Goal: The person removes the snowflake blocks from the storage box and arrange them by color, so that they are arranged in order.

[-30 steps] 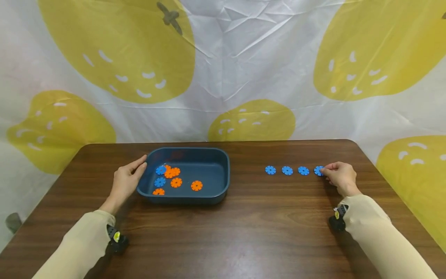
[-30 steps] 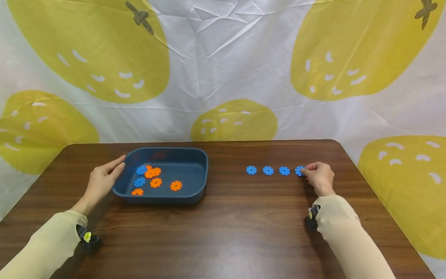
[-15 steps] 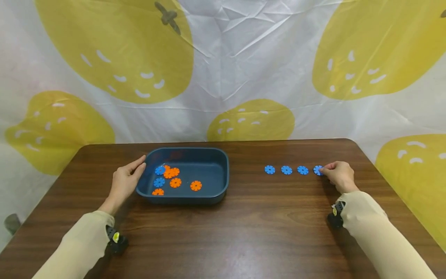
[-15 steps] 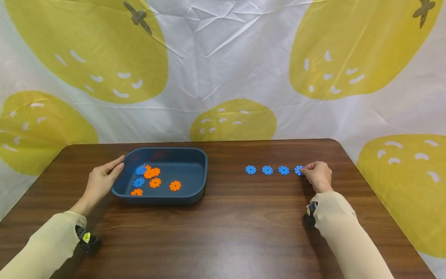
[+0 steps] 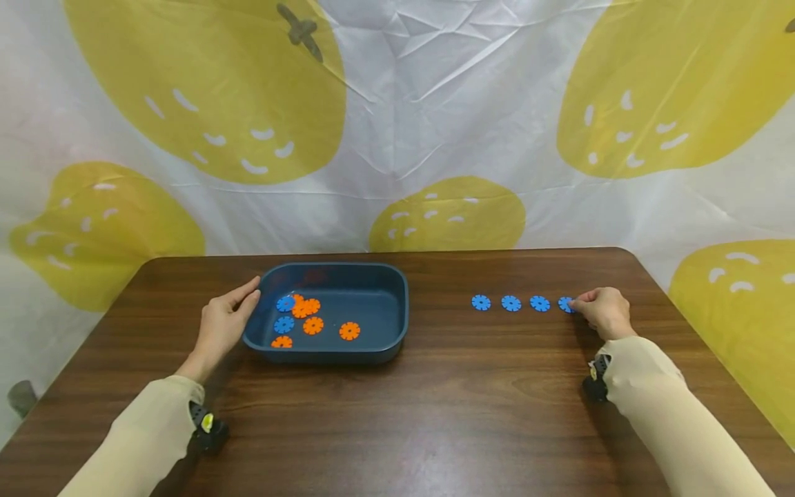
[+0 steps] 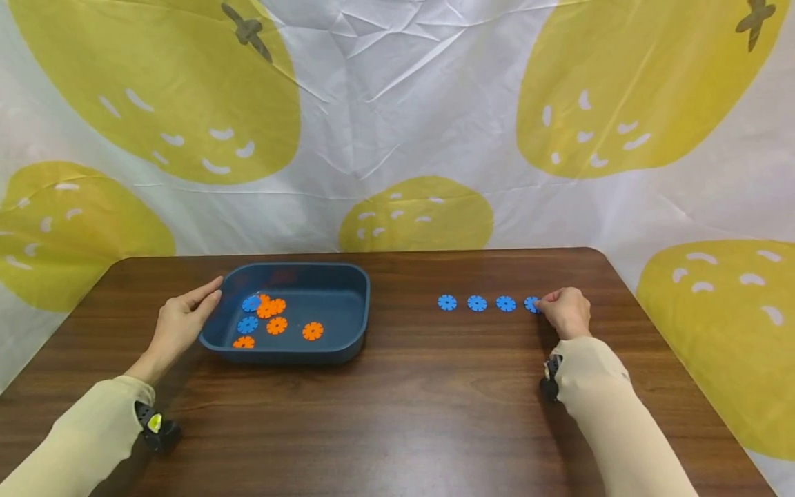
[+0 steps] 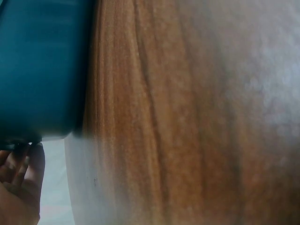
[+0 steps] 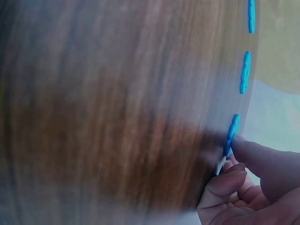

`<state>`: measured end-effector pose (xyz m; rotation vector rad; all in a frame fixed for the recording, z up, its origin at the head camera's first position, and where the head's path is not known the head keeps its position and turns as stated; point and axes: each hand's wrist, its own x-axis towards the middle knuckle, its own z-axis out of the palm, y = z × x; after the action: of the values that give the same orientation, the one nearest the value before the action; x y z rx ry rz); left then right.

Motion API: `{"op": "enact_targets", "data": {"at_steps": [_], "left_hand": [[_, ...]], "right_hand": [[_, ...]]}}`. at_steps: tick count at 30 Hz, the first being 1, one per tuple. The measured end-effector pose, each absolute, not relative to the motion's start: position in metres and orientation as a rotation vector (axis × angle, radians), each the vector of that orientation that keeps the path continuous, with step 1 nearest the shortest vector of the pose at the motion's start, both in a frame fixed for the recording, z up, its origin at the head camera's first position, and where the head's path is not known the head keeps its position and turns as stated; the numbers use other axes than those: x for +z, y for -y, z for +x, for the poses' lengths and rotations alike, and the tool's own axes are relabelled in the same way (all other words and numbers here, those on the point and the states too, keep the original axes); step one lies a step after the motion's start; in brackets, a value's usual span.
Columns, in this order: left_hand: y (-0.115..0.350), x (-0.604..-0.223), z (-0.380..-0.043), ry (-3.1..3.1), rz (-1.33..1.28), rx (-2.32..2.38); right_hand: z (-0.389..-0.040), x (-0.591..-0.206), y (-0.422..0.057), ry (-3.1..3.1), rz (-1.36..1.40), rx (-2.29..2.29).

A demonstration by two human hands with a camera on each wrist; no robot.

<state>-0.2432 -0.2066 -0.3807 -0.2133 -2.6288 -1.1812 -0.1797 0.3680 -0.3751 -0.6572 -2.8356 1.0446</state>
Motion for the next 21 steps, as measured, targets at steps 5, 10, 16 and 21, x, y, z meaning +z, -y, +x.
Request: {"op": "enact_targets", "data": {"at_steps": [5, 10, 16, 21], "left_hand": [[0.2092, -0.3815, -0.2414, 2.622, -0.216, -1.185], [0.2102, -0.3825, -0.2411, 2.612, -0.223, -1.187], [0.2098, -0.3835, -0.2411, 2.613, -0.237, -1.204], [0.2081, -0.3824, -0.2438, 2.613, -0.252, -1.203]], "right_hand": [[-0.1813, -0.3738, -0.3663, 2.847, -0.645, 1.026], [-0.1816, -0.3746, -0.3658, 2.849, -0.625, 1.003], [-0.1784, -0.3758, -0.3652, 2.811, -0.670, 1.111], [-0.1764, -0.3743, -0.3599, 2.729, -0.669, 1.229]]}}
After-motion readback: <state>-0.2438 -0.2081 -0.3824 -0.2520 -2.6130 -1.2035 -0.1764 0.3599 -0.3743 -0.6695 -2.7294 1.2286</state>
